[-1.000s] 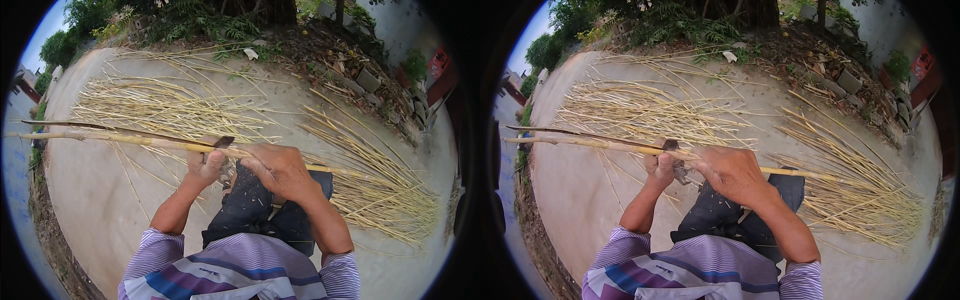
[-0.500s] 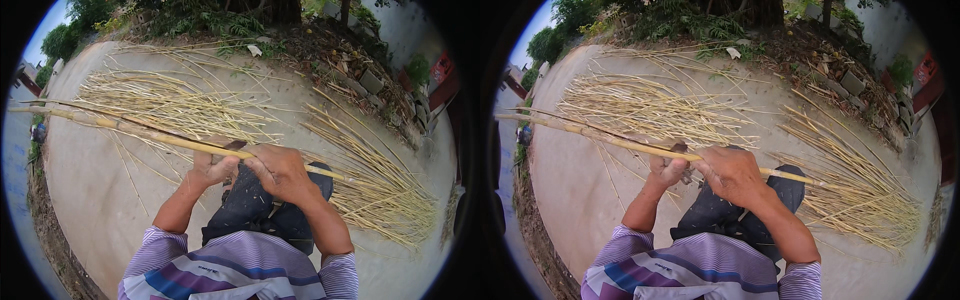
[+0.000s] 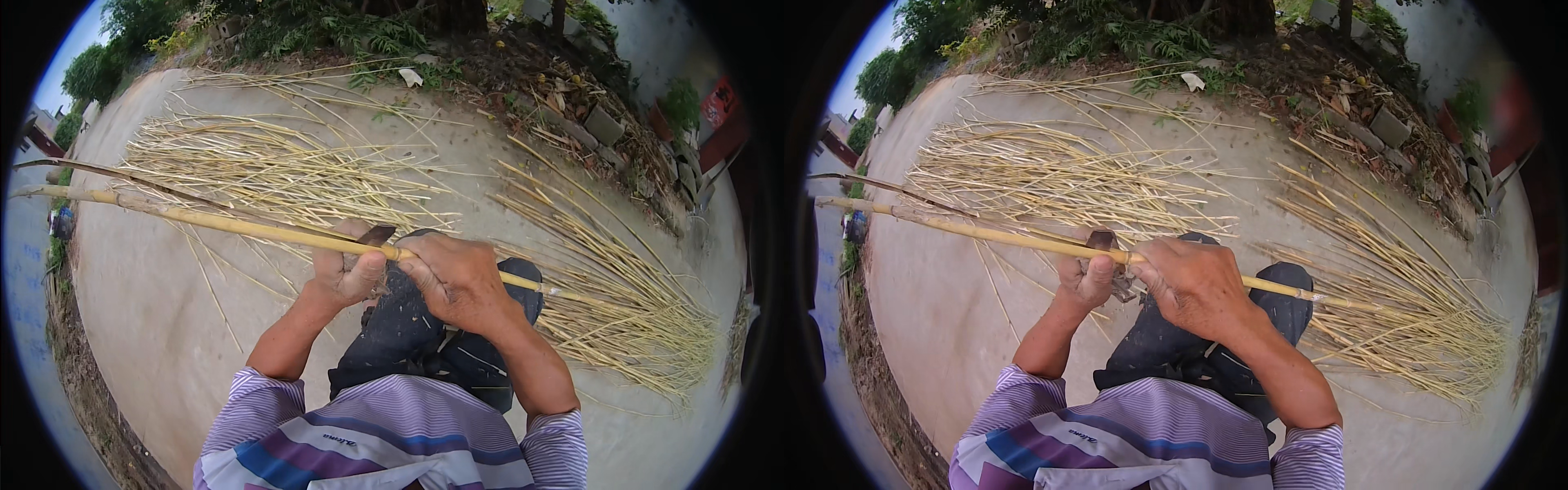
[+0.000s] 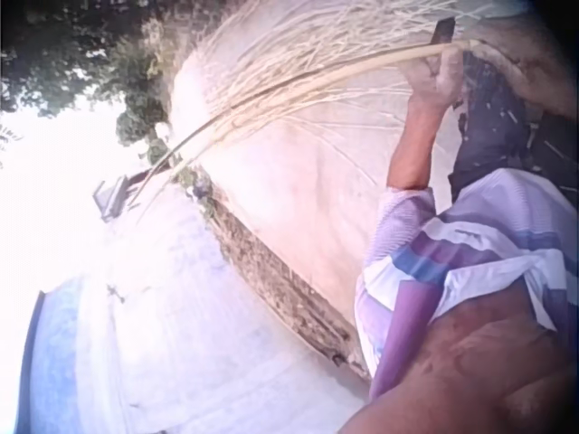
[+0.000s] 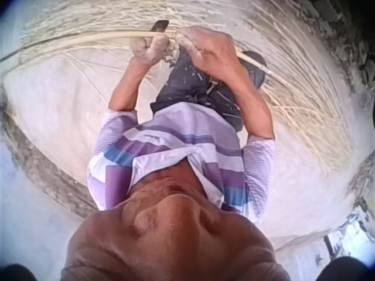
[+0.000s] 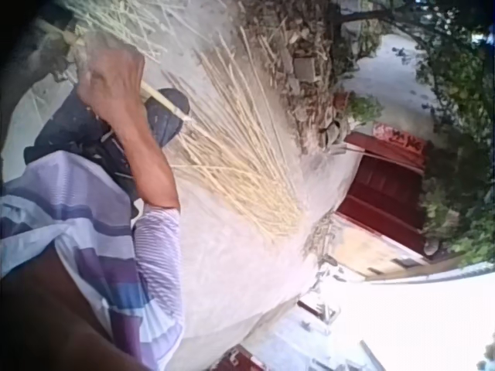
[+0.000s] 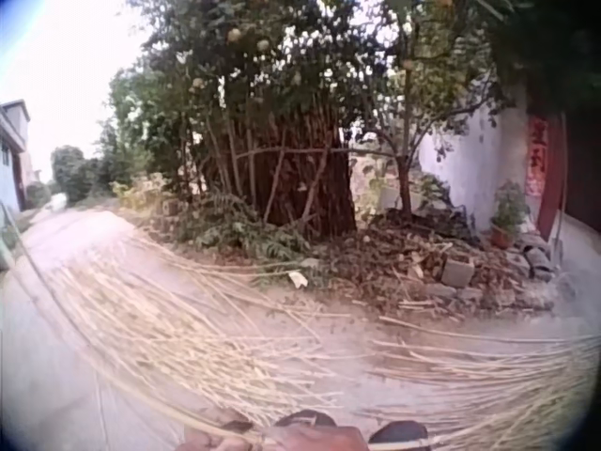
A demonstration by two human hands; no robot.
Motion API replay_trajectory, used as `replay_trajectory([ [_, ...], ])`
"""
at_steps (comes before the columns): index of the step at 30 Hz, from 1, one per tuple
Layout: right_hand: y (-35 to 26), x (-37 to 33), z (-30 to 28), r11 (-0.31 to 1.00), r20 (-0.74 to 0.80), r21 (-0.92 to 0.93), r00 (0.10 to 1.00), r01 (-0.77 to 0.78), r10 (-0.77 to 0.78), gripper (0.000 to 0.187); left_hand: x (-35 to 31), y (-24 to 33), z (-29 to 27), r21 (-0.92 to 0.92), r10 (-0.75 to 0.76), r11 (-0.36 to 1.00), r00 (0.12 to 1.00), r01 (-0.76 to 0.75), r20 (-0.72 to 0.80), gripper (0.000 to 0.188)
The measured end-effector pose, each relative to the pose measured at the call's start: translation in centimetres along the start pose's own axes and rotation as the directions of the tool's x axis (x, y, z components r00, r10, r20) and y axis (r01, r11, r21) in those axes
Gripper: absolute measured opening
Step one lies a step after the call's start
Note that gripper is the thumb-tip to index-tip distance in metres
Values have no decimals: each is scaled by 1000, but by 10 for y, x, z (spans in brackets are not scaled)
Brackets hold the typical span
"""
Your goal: The person sits on the ground and uses a knife to peel the outer layer off long bamboo sticks. They repeatedly pick up sticks, scrape them with the blade, and place the processed sticks into a pile.
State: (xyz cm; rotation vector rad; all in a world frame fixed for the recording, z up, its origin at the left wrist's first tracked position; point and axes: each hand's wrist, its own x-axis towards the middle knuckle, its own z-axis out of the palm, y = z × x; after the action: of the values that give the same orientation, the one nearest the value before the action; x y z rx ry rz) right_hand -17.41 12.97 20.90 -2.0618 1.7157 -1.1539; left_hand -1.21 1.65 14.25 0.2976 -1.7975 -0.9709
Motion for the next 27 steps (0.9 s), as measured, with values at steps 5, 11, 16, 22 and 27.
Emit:
replay_trajectory([
  [5, -9, 6, -1, 999, -8, -20, 999, 33, -33, 15, 0, 7, 9, 2, 10, 1000, 1000, -10, -2, 45],
  [11, 13, -10, -12, 994, 28, 86, 997, -67, 65, 17, 13, 11, -36, -330, -231, 928, 962, 173, -147, 45],
  [16, -3, 1, 1, 1000, 1, 25, 1000, -17, 17, 19, -3, -5, -18, 168, 85, 983, 996, -77, -41, 39],
  [22, -2, -6, -16, 997, -29, -28, 997, -68, 67, 19, 2, 1, -48, -308, -195, 940, 972, 147, -130, 47],
  [27, -25, 7, -5, 998, 5, -62, 1000, -9, 9, 17, -10, 6, -8, -122, -29, 992, 993, 15, -115, 45],
])
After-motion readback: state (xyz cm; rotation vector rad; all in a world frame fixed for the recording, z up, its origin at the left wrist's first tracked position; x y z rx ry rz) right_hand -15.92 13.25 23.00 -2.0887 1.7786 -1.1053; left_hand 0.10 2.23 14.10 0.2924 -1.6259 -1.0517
